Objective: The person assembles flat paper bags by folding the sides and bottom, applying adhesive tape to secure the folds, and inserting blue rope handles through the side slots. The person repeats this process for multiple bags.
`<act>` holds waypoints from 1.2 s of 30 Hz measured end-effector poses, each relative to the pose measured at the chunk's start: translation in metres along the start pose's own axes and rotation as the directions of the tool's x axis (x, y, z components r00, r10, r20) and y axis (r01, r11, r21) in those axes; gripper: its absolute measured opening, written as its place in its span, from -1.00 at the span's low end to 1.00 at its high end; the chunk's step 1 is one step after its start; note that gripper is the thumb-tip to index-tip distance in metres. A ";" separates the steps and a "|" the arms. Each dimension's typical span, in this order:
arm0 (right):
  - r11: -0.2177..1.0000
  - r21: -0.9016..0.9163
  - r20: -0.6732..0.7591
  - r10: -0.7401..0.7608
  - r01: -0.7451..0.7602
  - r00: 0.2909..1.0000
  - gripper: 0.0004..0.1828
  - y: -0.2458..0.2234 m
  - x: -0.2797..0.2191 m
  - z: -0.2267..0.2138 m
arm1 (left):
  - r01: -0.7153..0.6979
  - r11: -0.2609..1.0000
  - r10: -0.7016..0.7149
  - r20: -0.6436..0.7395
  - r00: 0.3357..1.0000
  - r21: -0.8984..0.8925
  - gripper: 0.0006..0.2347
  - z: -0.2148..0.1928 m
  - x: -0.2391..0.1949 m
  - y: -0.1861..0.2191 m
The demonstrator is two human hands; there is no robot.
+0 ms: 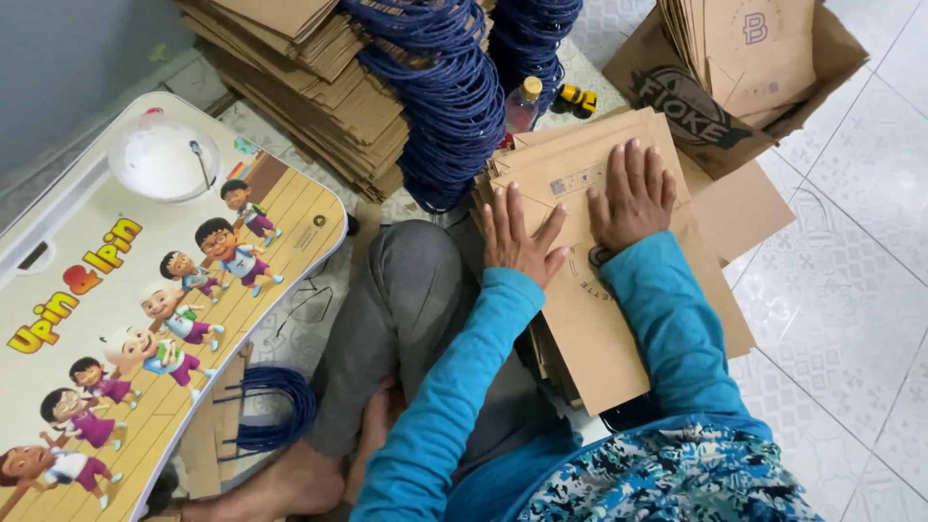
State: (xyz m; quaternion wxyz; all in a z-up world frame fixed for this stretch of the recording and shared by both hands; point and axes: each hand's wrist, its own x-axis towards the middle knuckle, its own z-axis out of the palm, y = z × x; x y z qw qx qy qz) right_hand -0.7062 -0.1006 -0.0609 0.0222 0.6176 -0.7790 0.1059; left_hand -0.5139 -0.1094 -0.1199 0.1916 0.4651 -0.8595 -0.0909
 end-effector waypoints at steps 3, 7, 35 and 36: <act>0.987 -0.025 -0.093 -0.157 0.156 0.983 0.05 -0.001 -0.006 0.002 | 0.046 0.999 -0.046 0.035 0.998 0.009 -0.28 0.000 0.001 -0.005; 0.995 0.034 0.033 -0.100 0.099 0.994 0.22 -0.005 -0.002 -0.009 | 0.076 0.997 -0.076 -0.063 0.995 -0.014 -0.29 0.007 -0.002 0.001; 0.486 -0.493 0.360 -0.641 0.722 0.678 -0.24 -0.105 0.080 0.007 | 0.450 0.849 -0.515 -0.240 0.823 -0.278 -0.68 -0.111 -0.370 -0.168; 0.400 -0.343 0.404 -0.754 0.850 0.519 -0.24 -0.129 0.097 0.016 | 0.546 0.798 -0.594 -0.187 0.782 -0.254 -0.70 -0.115 -0.412 -0.184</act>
